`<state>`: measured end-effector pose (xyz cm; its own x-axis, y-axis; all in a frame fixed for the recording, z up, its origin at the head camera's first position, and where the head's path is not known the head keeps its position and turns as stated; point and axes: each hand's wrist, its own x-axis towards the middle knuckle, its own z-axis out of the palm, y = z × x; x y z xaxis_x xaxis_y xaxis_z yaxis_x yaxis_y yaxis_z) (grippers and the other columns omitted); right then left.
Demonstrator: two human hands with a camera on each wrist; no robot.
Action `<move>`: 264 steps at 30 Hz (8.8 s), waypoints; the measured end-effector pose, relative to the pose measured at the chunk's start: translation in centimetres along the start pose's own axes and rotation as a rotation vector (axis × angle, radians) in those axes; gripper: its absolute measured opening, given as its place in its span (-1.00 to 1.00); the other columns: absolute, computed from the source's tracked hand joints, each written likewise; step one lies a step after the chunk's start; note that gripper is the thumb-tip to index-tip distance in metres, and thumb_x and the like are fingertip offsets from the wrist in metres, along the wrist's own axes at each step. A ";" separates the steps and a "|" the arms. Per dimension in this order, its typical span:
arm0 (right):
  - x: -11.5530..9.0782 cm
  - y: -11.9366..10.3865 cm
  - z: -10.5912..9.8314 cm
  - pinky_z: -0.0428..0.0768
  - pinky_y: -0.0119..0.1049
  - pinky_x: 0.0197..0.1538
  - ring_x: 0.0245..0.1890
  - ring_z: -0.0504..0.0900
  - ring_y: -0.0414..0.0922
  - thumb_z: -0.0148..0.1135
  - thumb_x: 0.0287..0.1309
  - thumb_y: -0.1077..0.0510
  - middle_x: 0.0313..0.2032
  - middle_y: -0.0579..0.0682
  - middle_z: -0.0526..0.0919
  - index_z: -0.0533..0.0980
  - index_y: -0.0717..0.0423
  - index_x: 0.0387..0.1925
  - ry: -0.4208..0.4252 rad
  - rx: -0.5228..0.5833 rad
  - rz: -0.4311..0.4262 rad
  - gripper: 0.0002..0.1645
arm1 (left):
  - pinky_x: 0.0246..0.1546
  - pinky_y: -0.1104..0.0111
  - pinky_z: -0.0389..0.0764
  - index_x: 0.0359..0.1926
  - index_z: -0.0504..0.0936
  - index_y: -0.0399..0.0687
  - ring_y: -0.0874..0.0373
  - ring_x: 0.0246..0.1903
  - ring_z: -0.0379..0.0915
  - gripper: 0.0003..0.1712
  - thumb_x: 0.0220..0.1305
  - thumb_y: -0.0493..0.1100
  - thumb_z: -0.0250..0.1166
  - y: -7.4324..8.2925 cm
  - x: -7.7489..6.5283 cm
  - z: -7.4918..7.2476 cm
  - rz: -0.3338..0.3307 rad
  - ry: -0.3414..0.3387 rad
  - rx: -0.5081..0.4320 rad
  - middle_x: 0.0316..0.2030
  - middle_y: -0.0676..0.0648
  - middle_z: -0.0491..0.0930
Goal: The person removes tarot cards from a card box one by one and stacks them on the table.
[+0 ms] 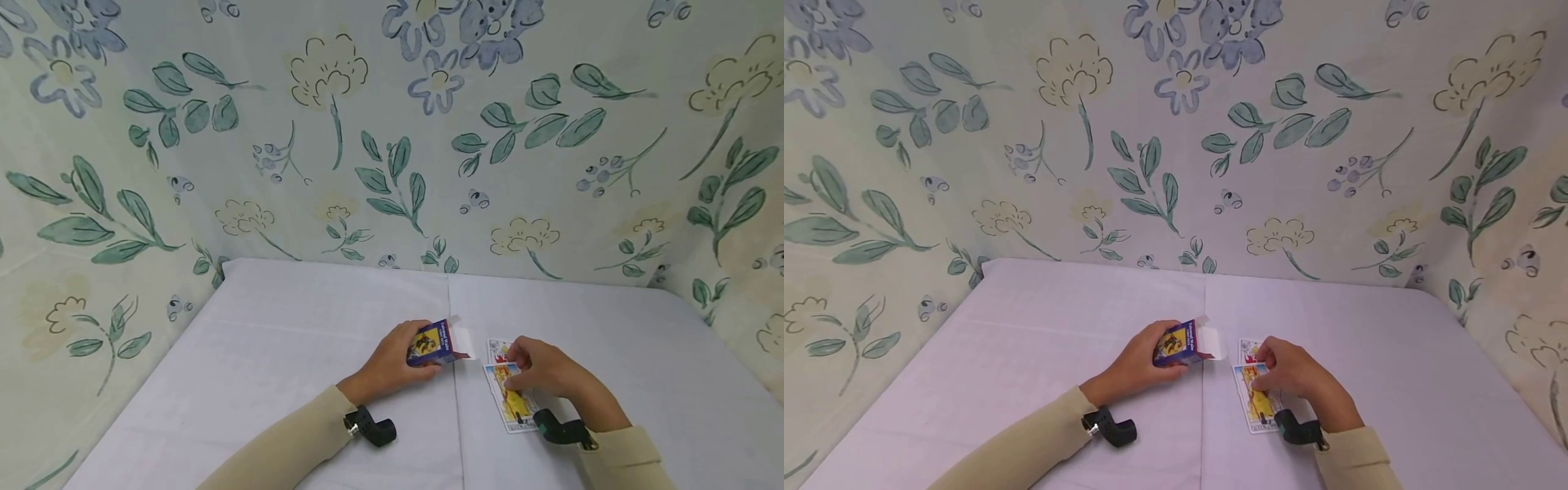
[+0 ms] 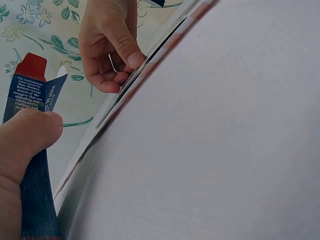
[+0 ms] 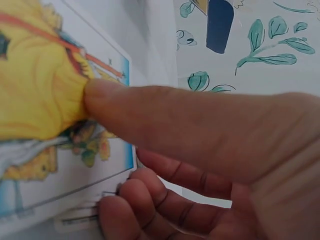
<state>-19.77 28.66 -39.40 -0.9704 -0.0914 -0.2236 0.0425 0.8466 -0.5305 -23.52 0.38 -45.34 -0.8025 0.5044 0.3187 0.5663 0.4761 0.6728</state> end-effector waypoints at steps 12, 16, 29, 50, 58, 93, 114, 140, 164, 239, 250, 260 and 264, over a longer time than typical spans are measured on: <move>0.1 0.1 0.0 0.49 -0.25 -0.31 -0.28 0.43 -0.03 0.56 -0.19 0.12 -0.38 0.03 0.42 0.46 0.15 -0.21 -0.005 -0.021 0.001 -0.49 | 0.02 0.35 0.44 0.36 0.26 0.01 0.24 -0.01 0.33 -0.12 0.10 0.17 0.40 0.0 0.0 -0.1 0.009 0.003 0.001 0.17 -0.01 0.41; 0.0 0.0 -0.1 0.51 -0.24 -0.32 -0.28 0.44 -0.02 0.55 -0.19 0.11 -0.37 0.03 0.42 0.47 0.13 -0.19 0.006 -0.032 -0.001 -0.48 | 0.01 0.35 0.44 0.36 0.26 0.01 0.24 -0.01 0.33 -0.13 0.10 0.16 0.40 -0.1 0.0 0.0 0.010 0.006 0.007 0.17 0.01 0.42; -0.5 -0.7 -0.4 0.56 -0.18 -0.29 -0.32 0.46 0.00 0.63 -0.33 -0.04 -0.32 0.09 0.45 0.40 0.22 -0.12 -0.020 -0.094 0.077 -0.22 | 0.02 0.36 0.44 0.36 0.25 0.02 0.24 -0.01 0.33 -0.12 0.10 0.16 0.40 0.1 0.1 -0.1 -0.002 -0.002 0.005 0.16 0.01 0.42; -0.4 0.7 -2.5 0.61 -0.22 -0.25 -0.39 0.57 -0.07 0.37 0.10 0.11 -0.33 0.07 0.62 0.37 0.24 -0.04 0.002 0.206 0.022 -0.51 | 0.04 0.34 0.45 0.36 0.26 0.00 0.23 0.00 0.34 -0.12 0.09 0.14 0.41 -0.1 0.0 0.0 0.020 0.012 0.023 0.17 0.00 0.42; 0.9 1.6 -1.4 0.61 -0.30 -0.22 -0.34 0.57 -0.06 0.33 0.16 0.03 -0.19 0.18 0.63 0.32 0.25 0.07 0.149 0.317 0.138 -0.42 | 0.04 0.33 0.45 0.36 0.26 0.00 0.23 0.00 0.34 -0.12 0.10 0.16 0.40 -0.1 -0.2 0.0 -0.003 -0.006 0.011 0.17 -0.01 0.42; 1.8 1.8 0.0 0.48 -0.38 -0.44 -0.42 0.50 -0.04 0.36 0.09 0.10 -0.37 0.15 0.55 0.47 0.34 -0.17 0.262 0.189 0.207 -0.59 | 0.08 0.28 0.44 0.37 0.25 -0.05 0.21 0.03 0.33 -0.09 0.10 0.17 0.40 -0.1 0.1 0.0 -0.002 -0.004 0.020 0.19 0.00 0.40; 1.7 1.4 0.3 0.51 -0.38 -0.45 -0.43 0.50 -0.01 0.33 0.09 0.14 -0.36 0.18 0.54 0.45 0.35 -0.20 0.269 0.152 0.217 -0.63 | 0.06 0.30 0.44 0.37 0.25 0.01 0.23 0.02 0.33 -0.11 0.10 0.18 0.39 0.0 0.1 0.0 -0.001 -0.003 0.018 0.17 0.02 0.41; -0.6 -2.8 1.0 0.56 0.20 -0.14 -0.19 0.44 0.27 0.51 -0.26 -0.31 0.01 0.50 0.28 0.05 0.30 0.35 0.154 -0.144 0.250 0.33 | 0.06 0.31 0.44 0.36 0.25 0.02 0.23 0.01 0.33 -0.13 0.10 0.14 0.40 0.1 0.2 0.0 0.004 -0.002 0.024 0.17 0.01 0.41; -0.3 -3.1 1.5 0.57 0.10 -0.27 -0.25 0.42 0.21 0.54 -0.30 -0.28 -0.14 0.38 0.34 0.18 0.26 0.31 0.107 -0.268 0.207 0.25 | 0.03 0.32 0.45 0.36 0.26 -0.01 0.24 -0.02 0.34 -0.12 0.10 0.18 0.40 -0.3 0.0 -0.1 0.013 0.011 0.023 0.14 0.02 0.42; -0.3 -1.4 -3.7 0.55 0.11 -0.11 -0.06 0.42 0.32 0.23 0.16 -0.20 0.01 0.45 0.42 0.31 0.34 0.12 0.272 0.001 0.217 -0.23 | -0.08 0.25 0.44 0.37 0.29 0.01 0.12 -0.06 0.25 -0.11 0.02 0.05 0.41 -1.5 0.5 -5.6 -0.152 -0.010 0.201 0.05 -0.05 0.34; -0.5 -0.2 -4.3 0.56 0.06 -0.19 -0.13 0.43 0.27 0.25 0.14 -0.25 -0.01 0.40 0.40 0.30 0.31 0.14 0.314 0.010 0.207 -0.18 | -0.05 0.17 0.39 0.36 0.28 -0.04 0.13 -0.11 0.30 -0.08 0.00 0.05 0.47 -3.0 -0.7 -8.6 -0.175 -0.013 0.326 0.01 -0.04 0.44; -0.7 -0.3 -4.5 0.55 0.03 -0.22 -0.12 0.44 0.26 0.23 0.14 -0.30 0.00 0.39 0.40 0.30 0.27 0.16 0.330 0.022 0.175 -0.15 | 0.06 0.06 0.39 0.37 0.27 0.00 0.07 -0.04 0.34 -0.06 -0.01 0.07 0.47 -4.1 -1.5 -9.3 -0.244 -0.032 0.324 0.15 -0.08 0.43; -0.7 -0.6 -4.5 0.56 0.08 -0.19 -0.12 0.45 0.25 0.25 0.13 -0.27 -0.02 0.38 0.42 0.32 0.27 0.14 0.355 0.029 0.173 -0.19 | 0.08 0.03 0.38 0.37 0.28 0.02 0.05 0.00 0.35 -0.06 -0.01 0.07 0.48 -4.2 -1.5 -9.3 -0.257 -0.034 0.315 0.20 -0.10 0.41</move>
<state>-20.19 30.60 -35.30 -0.9700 0.2423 -0.0176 0.2141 0.8182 -0.5336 -26.41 -9.04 -42.42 -0.9219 0.3610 0.1409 0.3819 0.7846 0.4884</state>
